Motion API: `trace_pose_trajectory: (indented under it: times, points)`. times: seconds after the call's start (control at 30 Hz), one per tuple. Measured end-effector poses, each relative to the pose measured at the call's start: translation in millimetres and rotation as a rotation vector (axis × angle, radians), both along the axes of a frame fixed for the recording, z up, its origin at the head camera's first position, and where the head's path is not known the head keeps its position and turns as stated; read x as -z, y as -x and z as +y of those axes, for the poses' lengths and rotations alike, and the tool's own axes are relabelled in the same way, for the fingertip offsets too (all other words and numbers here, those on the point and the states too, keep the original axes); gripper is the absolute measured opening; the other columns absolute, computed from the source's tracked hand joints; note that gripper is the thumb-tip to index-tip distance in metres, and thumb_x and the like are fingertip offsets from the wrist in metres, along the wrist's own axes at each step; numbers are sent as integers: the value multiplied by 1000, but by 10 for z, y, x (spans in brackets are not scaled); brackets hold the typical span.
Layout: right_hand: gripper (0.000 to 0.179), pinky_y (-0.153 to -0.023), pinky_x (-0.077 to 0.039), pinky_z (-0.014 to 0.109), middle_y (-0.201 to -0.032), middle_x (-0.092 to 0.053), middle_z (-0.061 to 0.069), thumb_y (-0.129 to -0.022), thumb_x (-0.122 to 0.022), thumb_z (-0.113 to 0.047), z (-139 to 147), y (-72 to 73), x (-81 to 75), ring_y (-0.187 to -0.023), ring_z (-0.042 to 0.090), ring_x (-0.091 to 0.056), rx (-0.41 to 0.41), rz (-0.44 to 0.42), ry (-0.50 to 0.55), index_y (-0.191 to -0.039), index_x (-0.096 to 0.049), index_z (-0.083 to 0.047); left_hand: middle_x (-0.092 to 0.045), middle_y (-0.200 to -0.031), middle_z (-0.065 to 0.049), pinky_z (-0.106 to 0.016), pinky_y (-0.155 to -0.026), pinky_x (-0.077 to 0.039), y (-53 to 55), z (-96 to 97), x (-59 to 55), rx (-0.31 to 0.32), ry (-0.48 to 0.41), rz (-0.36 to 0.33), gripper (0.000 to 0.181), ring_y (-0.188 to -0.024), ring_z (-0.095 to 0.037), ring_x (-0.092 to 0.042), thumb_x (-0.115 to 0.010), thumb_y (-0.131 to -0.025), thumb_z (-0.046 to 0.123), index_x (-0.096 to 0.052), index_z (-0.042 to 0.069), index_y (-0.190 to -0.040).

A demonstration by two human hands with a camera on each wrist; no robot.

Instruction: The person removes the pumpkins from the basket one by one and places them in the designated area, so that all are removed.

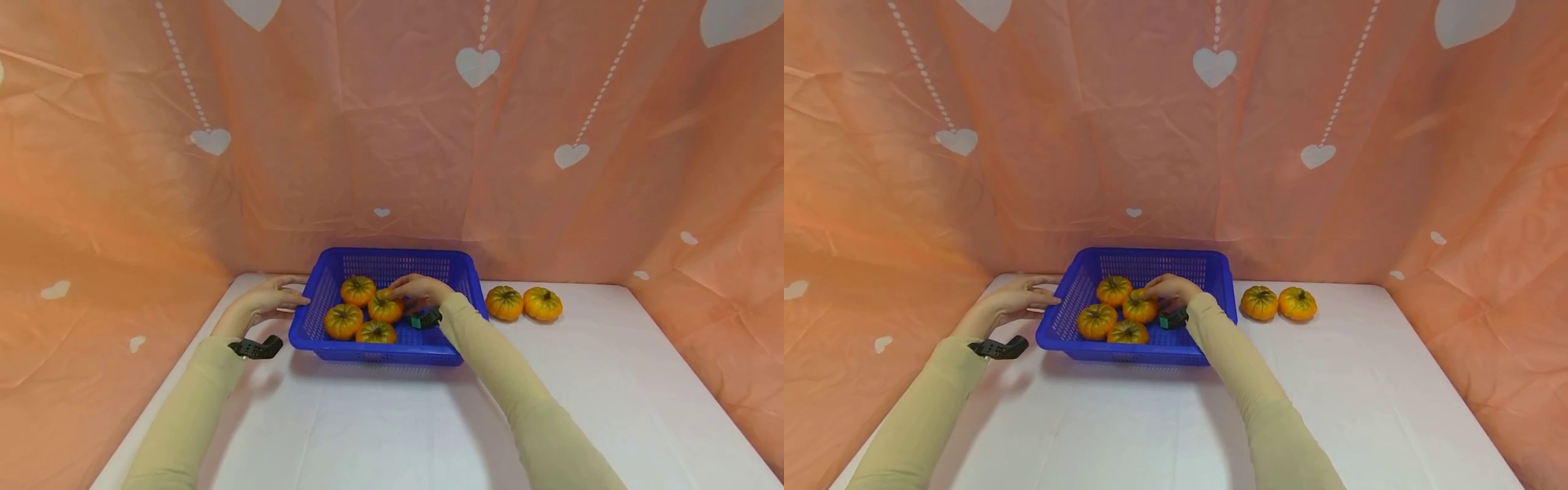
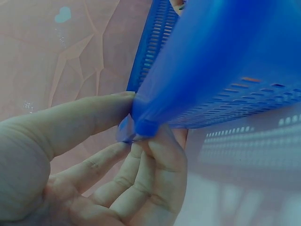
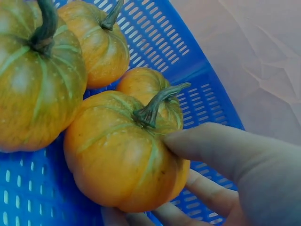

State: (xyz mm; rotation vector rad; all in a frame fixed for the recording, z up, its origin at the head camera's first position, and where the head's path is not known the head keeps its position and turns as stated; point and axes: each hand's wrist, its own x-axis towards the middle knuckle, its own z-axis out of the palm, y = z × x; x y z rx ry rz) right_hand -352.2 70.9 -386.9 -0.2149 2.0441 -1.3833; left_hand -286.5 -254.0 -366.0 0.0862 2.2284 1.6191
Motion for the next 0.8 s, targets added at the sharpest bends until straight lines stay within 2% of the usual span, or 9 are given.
trace_pose_trajectory:
  times: [0.17, 0.3, 0.47, 0.8]
  points:
    - [40, -86, -52, 41, -132, -51, 16, -95, -61, -18, 21, 18, -27, -112, 33, -57, 17, 35, -6, -130, -54, 0, -63, -113, -16, -45, -90, -49, -1, 0, -3, 7, 5, 6, 68, -97, -24, -64, -65, -91, 11, -28, -1, -146]
    - [41, -88, -51, 43, -133, -49, 17, -95, -60, -18, 54, 23, -94, -113, 35, -55, 44, 28, 39, -131, -53, 1, -64, -112, -16, -39, -85, -52, 2, 5, -6, 10, 7, 7, 66, -95, -23, -64, -65, -91, 12, -29, -1, -145]
    - [44, -94, -46, 47, -137, -45, 18, -96, -58, -20, 112, 7, -240, -117, 38, -52, 54, 33, 85, -134, -49, 0, -65, -109, -15, -38, -83, -53, -11, 12, -23, -1, -2, 7, 64, -92, -23, -65, -65, -91, 10, -31, -2, -144]
    - [46, -95, -45, 47, -138, -42, 21, -99, -54, -17, 345, -42, -551, -115, 37, -52, 31, 57, 203, -138, -42, 4, -66, -106, -15, -41, -85, -52, -21, 19, -22, -12, 6, 6, 63, -91, -24, -65, -65, -91, 11, -33, -1, -144]
